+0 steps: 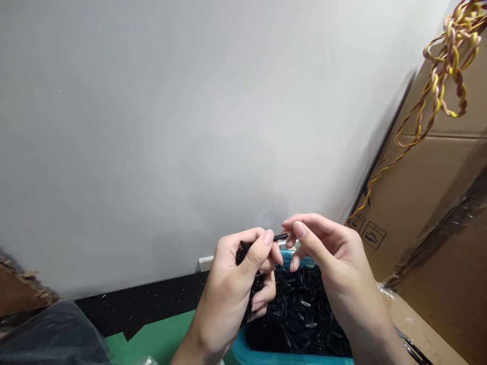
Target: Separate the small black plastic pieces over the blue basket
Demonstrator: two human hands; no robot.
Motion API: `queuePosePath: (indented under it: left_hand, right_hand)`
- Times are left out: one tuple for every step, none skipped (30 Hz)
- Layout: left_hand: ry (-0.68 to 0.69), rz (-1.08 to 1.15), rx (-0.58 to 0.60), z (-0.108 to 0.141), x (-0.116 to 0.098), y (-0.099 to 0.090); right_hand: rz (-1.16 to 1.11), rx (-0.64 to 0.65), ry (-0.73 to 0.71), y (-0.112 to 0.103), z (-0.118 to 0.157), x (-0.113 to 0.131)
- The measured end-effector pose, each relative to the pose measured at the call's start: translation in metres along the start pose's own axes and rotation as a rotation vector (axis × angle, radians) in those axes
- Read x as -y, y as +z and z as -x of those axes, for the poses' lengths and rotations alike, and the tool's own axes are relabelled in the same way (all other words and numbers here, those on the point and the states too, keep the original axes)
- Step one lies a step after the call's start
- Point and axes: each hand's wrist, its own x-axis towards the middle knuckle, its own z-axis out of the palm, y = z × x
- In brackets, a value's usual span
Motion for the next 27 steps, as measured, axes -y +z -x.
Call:
queuePosePath:
  left_hand:
    - [0.001,-0.004,0.001,0.0001,0.0001,-0.0001]
    - [0.004,-0.008,0.004,0.0002,0.0002,-0.0002]
    - [0.007,-0.008,0.01,0.0001,0.0003,-0.0003]
    - [0.009,-0.006,0.013,0.0,0.0004,-0.0005]
    - [0.011,-0.001,0.017,-0.0001,0.0005,-0.0007]
    - [0.01,0.004,0.017,-0.0002,0.0006,-0.001]
    - [0.008,0.008,0.013,-0.0003,0.0006,-0.0013]
    - [0.005,0.012,0.01,-0.0002,0.0005,-0.0017]
    - [0.001,0.014,-0.002,-0.0001,0.0004,-0.0019]
    - [-0.001,0.014,-0.009,0.0002,0.0002,-0.0022]
    - [-0.004,0.019,-0.014,0.0005,-0.0001,-0.0022]
    - [-0.01,0.022,-0.017,0.0008,-0.0004,-0.0022]
    - [-0.009,0.025,-0.021,0.001,-0.0007,-0.0022]
    - [-0.011,0.025,-0.028,0.0011,-0.0009,-0.0021]
    - [-0.008,0.025,-0.035,0.001,-0.001,-0.002]
    - [-0.004,0.024,-0.037,0.0008,-0.001,-0.002]
    - [-0.002,0.024,-0.035,0.0005,-0.0008,-0.0022]
    - [0.001,0.024,-0.03,0.0001,-0.0005,-0.0024]
    - [0.003,0.023,-0.023,-0.0003,-0.0002,-0.0026]
    - [0.005,0.023,-0.017,-0.0006,0.0002,-0.0029]
    - [0.003,0.022,-0.017,-0.0009,0.0005,-0.0032]
    - [-0.001,0.019,-0.018,-0.0011,0.0008,-0.0034]
    - [-0.006,0.018,-0.022,-0.0012,0.0009,-0.0034]
    - [-0.012,0.019,-0.027,-0.0012,0.0009,-0.0034]
    - [-0.019,0.021,-0.032,-0.0013,0.0007,-0.0031]
    - [-0.024,0.025,-0.038,-0.0015,0.0005,-0.0027]
    - [-0.029,0.03,-0.045,-0.0017,0.0001,-0.0022]
  right_hand:
    - [0.006,0.009,0.004,-0.0011,0.0,0.0]
    - [0.015,0.02,0.009,-0.0021,0.0,-0.0001]
    - [0.024,0.034,0.017,-0.003,0.0,-0.0001]
    - [0.032,0.05,0.027,-0.0036,0.0,-0.0001]
    - [0.039,0.065,0.038,-0.004,0.0001,0.0001]
    - [0.044,0.078,0.047,-0.0041,0.0002,0.0005]
    - [0.047,0.088,0.056,-0.004,0.0003,0.0011]
    - [0.047,0.093,0.062,-0.0036,0.0003,0.002]
    - [0.048,0.095,0.064,-0.0032,0.0004,0.003]
    - [0.05,0.094,0.063,-0.0026,0.0005,0.004]
    - [0.052,0.091,0.063,-0.0021,0.0006,0.0048]
    - [0.054,0.087,0.061,-0.0016,0.0007,0.0054]
    - [0.059,0.083,0.057,-0.0012,0.0008,0.0057]
    - [0.062,0.079,0.053,-0.001,0.0009,0.0058]
    - [0.063,0.077,0.051,-0.001,0.001,0.0056]
    - [0.063,0.075,0.049,-0.001,0.0011,0.0054]
    - [0.063,0.074,0.05,-0.0012,0.0013,0.005]
    - [0.064,0.07,0.051,-0.0014,0.0014,0.0048]
    - [0.066,0.063,0.055,-0.0016,0.0015,0.0046]
    - [0.07,0.057,0.057,-0.0016,0.0017,0.0044]
    - [0.074,0.054,0.058,-0.0016,0.0018,0.0044]
    - [0.079,0.052,0.057,-0.0014,0.002,0.0044]
    - [0.086,0.049,0.052,-0.0011,0.0021,0.0044]
    - [0.102,0.042,0.045,-0.0009,0.0022,0.0043]
    - [0.13,0.027,0.034,-0.0007,0.0022,0.0041]
    - [0.173,0.004,0.018,-0.0007,0.002,0.0038]
    - [0.228,-0.028,-0.001,-0.0008,0.0016,0.0033]
